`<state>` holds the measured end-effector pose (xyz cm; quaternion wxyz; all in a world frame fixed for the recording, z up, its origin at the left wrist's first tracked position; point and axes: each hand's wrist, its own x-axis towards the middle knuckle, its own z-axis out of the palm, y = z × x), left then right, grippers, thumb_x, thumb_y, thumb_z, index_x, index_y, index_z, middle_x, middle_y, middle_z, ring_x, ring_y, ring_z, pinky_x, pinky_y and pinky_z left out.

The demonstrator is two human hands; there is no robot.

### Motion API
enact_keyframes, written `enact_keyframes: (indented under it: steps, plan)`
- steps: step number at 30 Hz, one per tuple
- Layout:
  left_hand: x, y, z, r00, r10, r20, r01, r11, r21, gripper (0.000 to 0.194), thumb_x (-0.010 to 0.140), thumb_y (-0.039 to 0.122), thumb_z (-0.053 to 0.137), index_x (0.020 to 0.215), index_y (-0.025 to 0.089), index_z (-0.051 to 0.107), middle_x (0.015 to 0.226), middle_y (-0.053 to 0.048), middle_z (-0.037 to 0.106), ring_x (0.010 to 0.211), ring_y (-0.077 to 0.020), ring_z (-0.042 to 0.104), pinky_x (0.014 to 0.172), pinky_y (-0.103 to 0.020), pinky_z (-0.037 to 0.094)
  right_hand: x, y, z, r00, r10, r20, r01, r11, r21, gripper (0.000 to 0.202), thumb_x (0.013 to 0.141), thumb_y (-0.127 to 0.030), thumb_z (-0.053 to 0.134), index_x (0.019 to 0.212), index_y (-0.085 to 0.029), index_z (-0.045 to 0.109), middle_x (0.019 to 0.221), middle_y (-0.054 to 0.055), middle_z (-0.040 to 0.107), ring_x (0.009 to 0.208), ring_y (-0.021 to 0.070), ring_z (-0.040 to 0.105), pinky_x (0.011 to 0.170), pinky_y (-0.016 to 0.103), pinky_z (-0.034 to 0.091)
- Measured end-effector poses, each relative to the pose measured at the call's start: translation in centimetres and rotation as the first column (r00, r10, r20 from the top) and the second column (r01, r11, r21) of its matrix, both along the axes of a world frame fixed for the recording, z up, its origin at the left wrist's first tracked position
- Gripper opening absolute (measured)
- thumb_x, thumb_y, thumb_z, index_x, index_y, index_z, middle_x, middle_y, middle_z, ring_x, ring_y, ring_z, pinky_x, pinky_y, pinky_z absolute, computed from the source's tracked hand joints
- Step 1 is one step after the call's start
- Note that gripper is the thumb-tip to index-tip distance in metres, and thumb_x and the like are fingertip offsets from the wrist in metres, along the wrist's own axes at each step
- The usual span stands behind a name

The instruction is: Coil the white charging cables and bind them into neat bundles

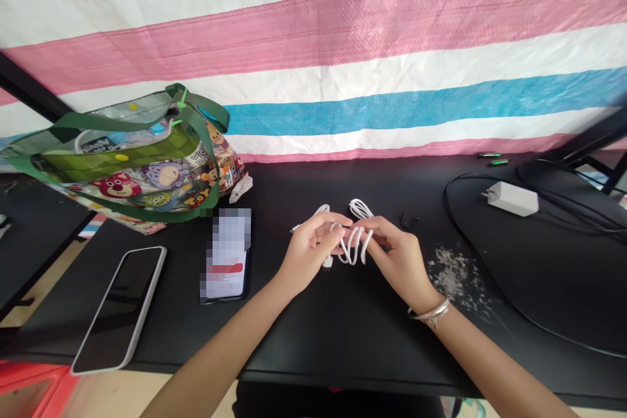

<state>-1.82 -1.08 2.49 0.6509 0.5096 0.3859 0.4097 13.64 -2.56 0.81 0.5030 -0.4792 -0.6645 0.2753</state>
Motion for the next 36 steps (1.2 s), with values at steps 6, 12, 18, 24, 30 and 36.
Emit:
enact_keyframes:
  steps: [6,12,18,24,30,36]
  plan:
    - [-0.16,0.17,-0.04,1.000,0.013,-0.011,-0.013,1.000,0.015,0.022,0.073,0.035,0.067,0.087,0.017,0.063,0.077,-0.001,0.067,0.075,-0.0146,0.068,0.065,-0.023,0.056,0.09,0.12,0.13,1.000,0.005,-0.016,-0.005,1.000,0.009,0.013,0.084,-0.023,0.057,0.077,-0.021,0.068,0.076,0.002,0.076,0.064,0.0163,0.072,0.061,0.023,0.058]
    - [-0.46,0.40,0.06,0.994,0.054,-0.095,-0.046,0.995,0.083,0.022,0.077,0.034,0.063,0.091,0.016,0.064,0.078,-0.005,0.072,0.077,-0.0167,0.069,0.063,-0.022,0.055,0.43,0.18,0.32,0.998,-0.058,-0.024,0.058,0.998,-0.001,0.015,0.085,-0.024,0.055,0.078,-0.020,0.068,0.077,0.004,0.076,0.066,0.0172,0.072,0.058,0.023,0.057]
    - [-0.34,0.11,0.19,0.971,0.043,-0.236,0.008,0.977,0.212,0.017,0.078,0.025,0.060,0.092,0.019,0.069,0.079,-0.001,0.072,0.071,-0.0138,0.068,0.059,-0.020,0.055,0.32,0.08,-0.10,0.997,0.001,0.077,-0.004,0.999,0.037,0.017,0.085,-0.021,0.055,0.080,-0.021,0.071,0.078,0.002,0.077,0.064,0.0173,0.072,0.059,0.024,0.057]
    - [-0.23,-0.07,0.32,0.953,0.013,-0.304,0.095,0.937,0.335,0.016,0.078,0.022,0.059,0.089,0.020,0.071,0.078,0.000,0.072,0.062,-0.0099,0.066,0.056,-0.016,0.054,0.37,0.07,-0.16,0.990,0.038,0.134,-0.044,0.998,0.041,0.021,0.087,-0.021,0.052,0.084,-0.021,0.073,0.086,0.003,0.078,0.073,0.0191,0.073,0.067,0.026,0.057]
    - [-0.46,-0.06,0.50,0.935,0.027,-0.354,0.135,0.895,0.424,0.017,0.080,0.019,0.056,0.088,0.020,0.070,0.082,0.000,0.072,0.064,-0.0096,0.067,0.054,-0.014,0.053,0.48,0.45,0.04,0.990,0.134,0.031,-0.131,0.988,-0.086,0.023,0.086,-0.034,0.056,0.078,-0.020,0.072,0.076,0.004,0.076,0.066,0.0182,0.070,0.060,0.026,0.056]
    - [-0.71,-0.01,0.75,0.940,0.001,-0.340,0.130,0.923,0.363,0.014,0.077,0.019,0.059,0.085,0.021,0.071,0.082,0.000,0.072,0.066,-0.0112,0.066,0.053,-0.016,0.053,0.89,0.77,0.22,0.974,0.159,-0.163,-0.193,0.954,-0.228,0.025,0.076,-0.044,0.067,0.070,-0.020,0.067,0.071,0.004,0.070,0.065,0.0178,0.067,0.062,0.029,0.056]
